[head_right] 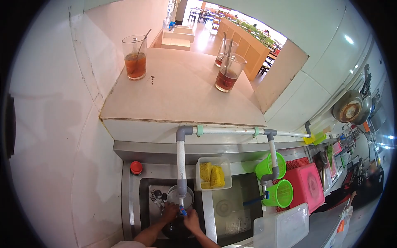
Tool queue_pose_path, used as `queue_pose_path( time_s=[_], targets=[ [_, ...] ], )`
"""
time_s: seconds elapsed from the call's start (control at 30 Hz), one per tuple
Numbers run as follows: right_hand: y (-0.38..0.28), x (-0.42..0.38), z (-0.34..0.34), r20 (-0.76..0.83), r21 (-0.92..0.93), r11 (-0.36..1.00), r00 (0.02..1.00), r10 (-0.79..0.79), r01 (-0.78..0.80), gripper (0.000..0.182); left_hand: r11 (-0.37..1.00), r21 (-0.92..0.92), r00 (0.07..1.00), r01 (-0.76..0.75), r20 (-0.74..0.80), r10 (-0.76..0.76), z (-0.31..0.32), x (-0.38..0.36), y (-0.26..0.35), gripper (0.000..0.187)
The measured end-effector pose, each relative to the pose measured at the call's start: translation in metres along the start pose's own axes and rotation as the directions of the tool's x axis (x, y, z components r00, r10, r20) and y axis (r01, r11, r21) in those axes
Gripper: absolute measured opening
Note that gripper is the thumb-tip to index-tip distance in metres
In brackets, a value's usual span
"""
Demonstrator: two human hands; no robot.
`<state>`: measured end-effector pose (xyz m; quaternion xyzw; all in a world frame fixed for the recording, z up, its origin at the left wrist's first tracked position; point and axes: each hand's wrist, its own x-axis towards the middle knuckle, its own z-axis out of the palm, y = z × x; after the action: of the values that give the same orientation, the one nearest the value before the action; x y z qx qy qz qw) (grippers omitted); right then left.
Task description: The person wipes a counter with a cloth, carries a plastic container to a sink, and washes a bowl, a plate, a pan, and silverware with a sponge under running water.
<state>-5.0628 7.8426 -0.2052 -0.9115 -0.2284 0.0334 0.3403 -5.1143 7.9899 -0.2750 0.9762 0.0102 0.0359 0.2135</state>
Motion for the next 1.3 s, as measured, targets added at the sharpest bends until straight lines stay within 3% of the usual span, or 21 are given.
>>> queue_pose_path(
  time_s=[0.03, 0.07, 0.13, 0.2, 0.23, 0.27, 0.33, 0.37, 0.43, 0.47, 0.53, 0.63, 0.73, 0.77, 0.8, 0.87, 0.9, 0.97, 1.1, 1.2, 1.3],
  targets=[
    [0.077, -0.028, 0.044, 0.001, 0.000, 1.000, 1.000, 0.001, -0.001, 0.033, 1.000, 0.000, 1.000, 0.000, 0.002, 0.000, -0.001, -0.004, -0.003, 0.024],
    [0.099, -0.025, 0.113, 0.326, 0.126, 0.719, 0.713, 0.621, -0.684, 0.041, 0.994, -0.106, 0.981, 0.015, -0.192, -0.035, -0.001, -0.013, -0.005, 0.024],
    [0.080, -0.012, 0.115, 0.740, 0.526, -0.056, 0.424, 0.522, -0.849, 0.047, 0.971, -0.241, 0.963, 0.008, -0.259, -0.072, 0.005, -0.030, -0.008, 0.021],
    [0.099, -0.019, 0.149, 0.665, 0.458, 0.047, 0.377, 0.645, -0.888, 0.027, 0.982, -0.185, 0.992, 0.043, -0.112, -0.064, 0.018, -0.045, -0.012, 0.017],
    [0.125, -0.034, 0.182, 0.561, 0.401, 0.339, 0.520, 0.643, -0.851, 0.037, 0.992, -0.106, 0.995, 0.068, -0.065, -0.075, 0.013, -0.052, -0.005, 0.016],
    [0.154, -0.058, 0.212, 0.599, 0.477, 0.248, 0.519, 0.610, -0.843, 0.031, 0.976, -0.203, 0.997, 0.074, 0.036, -0.068, -0.011, -0.058, 0.002, 0.024],
    [0.136, -0.056, 0.156, 0.635, 0.531, 0.132, 0.496, 0.592, -0.837, 0.026, 0.836, -0.537, 0.808, 0.112, -0.441, -0.392, -0.040, -0.053, 0.040, 0.036],
    [0.050, -0.041, 0.104, 0.254, 0.290, 0.595, 0.659, 0.708, -0.750, 0.025, 0.829, -0.544, 0.815, 0.133, -0.416, -0.403, -0.032, -0.055, 0.051, 0.036],
    [0.008, -0.059, 0.053, 0.272, 0.197, 0.649, 0.677, 0.683, -0.734, 0.026, 0.034, -0.892, 0.247, 0.451, 0.088, -0.965, -0.004, -0.055, 0.051, 0.046],
    [-0.004, -0.063, 0.034, 0.284, 0.113, 0.712, 0.710, 0.645, -0.693, 0.027, 0.035, -0.890, 0.246, 0.455, 0.088, -0.965, 0.010, -0.066, 0.041, 0.046],
    [-0.011, -0.065, -0.009, 0.434, -0.091, 0.825, 0.723, 0.537, -0.558, 0.027, -0.560, -0.673, 0.522, 0.483, 0.735, -0.433, 0.029, -0.089, 0.019, 0.051],
    [-0.096, 0.020, -0.140, 0.080, 0.086, 0.996, 0.996, -0.033, 0.027, 0.025, -0.698, -0.582, 0.624, 0.418, 0.742, -0.245, 0.023, -0.077, 0.020, 0.051],
    [-0.127, 0.129, -0.192, -0.187, -0.106, 0.934, 0.915, -0.356, 0.342, 0.020, -0.679, -0.540, 0.573, 0.498, 0.792, -0.211, 0.046, -0.057, 0.004, 0.054],
    [-0.110, 0.166, -0.188, 0.013, -0.442, 0.773, 0.865, -0.501, 0.454, 0.023, -0.673, -0.552, 0.585, 0.492, 0.782, -0.214, 0.037, -0.053, 0.003, 0.054],
    [-0.104, 0.200, -0.175, 0.240, -0.498, 0.861, 0.970, 0.026, 0.100, 0.026, -0.601, -0.621, 0.572, 0.503, 0.761, -0.307, 0.025, -0.049, 0.004, 0.054],
    [-0.013, 0.255, -0.091, 0.260, -0.693, 0.708, 0.963, 0.072, 0.134, 0.038, -0.513, -0.688, 0.561, 0.514, 0.722, -0.406, -0.010, -0.047, 0.016, 0.053],
    [-0.020, 0.275, -0.098, 0.255, -0.687, 0.713, 0.965, 0.061, 0.136, 0.038, -0.160, -0.835, 0.529, 0.527, 0.470, -0.707, -0.034, -0.046, 0.032, 0.056],
    [-0.026, 0.287, -0.104, 0.788, -0.509, 0.661, 0.608, 0.099, 0.551, 0.031, 0.346, -0.679, 0.500, 0.647, 0.035, -0.865, -0.078, -0.057, 0.059, 0.059],
    [-0.055, 0.237, -0.173, 0.224, -0.515, 0.808, 0.955, -0.194, 0.285, 0.036, 0.532, -0.504, 0.506, 0.681, -0.202, -0.839, -0.128, -0.086, 0.091, 0.055],
    [-0.120, 0.137, -0.242, -0.193, -0.145, 0.896, 0.876, -0.441, 0.419, 0.046, 0.486, -0.654, 0.513, 0.579, -0.171, -0.841, -0.126, -0.108, 0.084, 0.041],
    [-0.139, 0.039, -0.235, 0.063, 0.308, 0.940, 0.983, -0.173, 0.146, 0.065, 0.333, -0.802, 0.513, 0.497, -0.038, -0.857, -0.116, -0.124, 0.084, 0.043]
  ],
)
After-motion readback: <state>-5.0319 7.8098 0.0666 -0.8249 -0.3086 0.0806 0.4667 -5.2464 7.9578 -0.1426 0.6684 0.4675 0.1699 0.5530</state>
